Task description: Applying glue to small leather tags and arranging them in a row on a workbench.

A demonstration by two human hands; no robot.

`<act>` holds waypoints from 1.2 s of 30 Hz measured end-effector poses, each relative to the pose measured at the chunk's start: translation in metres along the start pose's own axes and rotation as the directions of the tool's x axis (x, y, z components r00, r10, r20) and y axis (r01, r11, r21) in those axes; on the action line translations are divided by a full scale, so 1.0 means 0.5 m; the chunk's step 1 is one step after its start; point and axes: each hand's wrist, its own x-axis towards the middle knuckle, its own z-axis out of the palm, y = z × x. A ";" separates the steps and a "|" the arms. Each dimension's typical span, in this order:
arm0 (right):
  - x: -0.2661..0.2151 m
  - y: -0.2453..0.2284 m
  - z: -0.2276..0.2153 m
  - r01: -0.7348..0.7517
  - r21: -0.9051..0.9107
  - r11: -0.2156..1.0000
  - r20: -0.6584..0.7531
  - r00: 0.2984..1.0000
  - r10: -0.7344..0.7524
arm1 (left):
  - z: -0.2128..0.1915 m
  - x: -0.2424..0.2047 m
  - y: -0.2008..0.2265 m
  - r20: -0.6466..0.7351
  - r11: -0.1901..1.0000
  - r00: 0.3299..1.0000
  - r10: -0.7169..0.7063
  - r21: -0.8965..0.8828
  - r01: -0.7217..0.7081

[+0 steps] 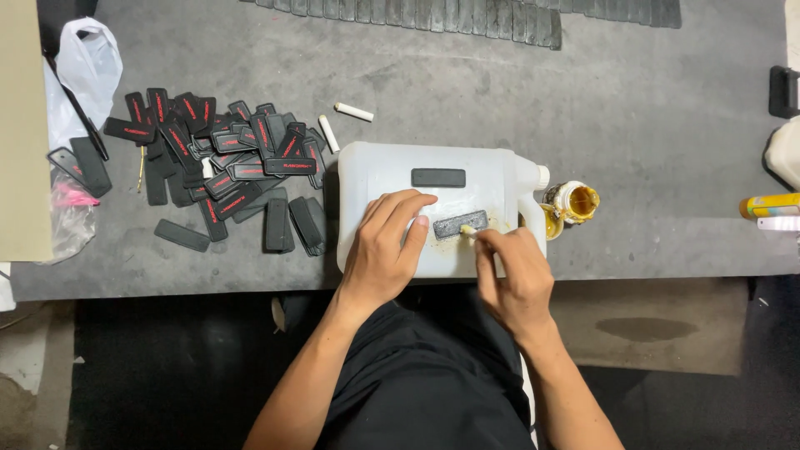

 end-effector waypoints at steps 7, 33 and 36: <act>-0.006 -0.005 0.006 0.008 -0.043 0.999 -0.026 1.000 -0.009 | -0.001 0.005 0.004 -0.002 1.000 1.000 0.006 -0.006 -0.006; 0.010 0.039 0.000 -0.023 -0.102 0.995 -0.025 0.999 0.021 | 0.000 0.004 0.001 -0.013 1.000 1.000 0.008 -0.011 -0.009; 0.013 0.015 0.002 -0.037 0.001 0.999 0.032 0.999 0.037 | 0.000 0.005 0.002 -0.008 1.000 1.000 0.013 0.001 -0.013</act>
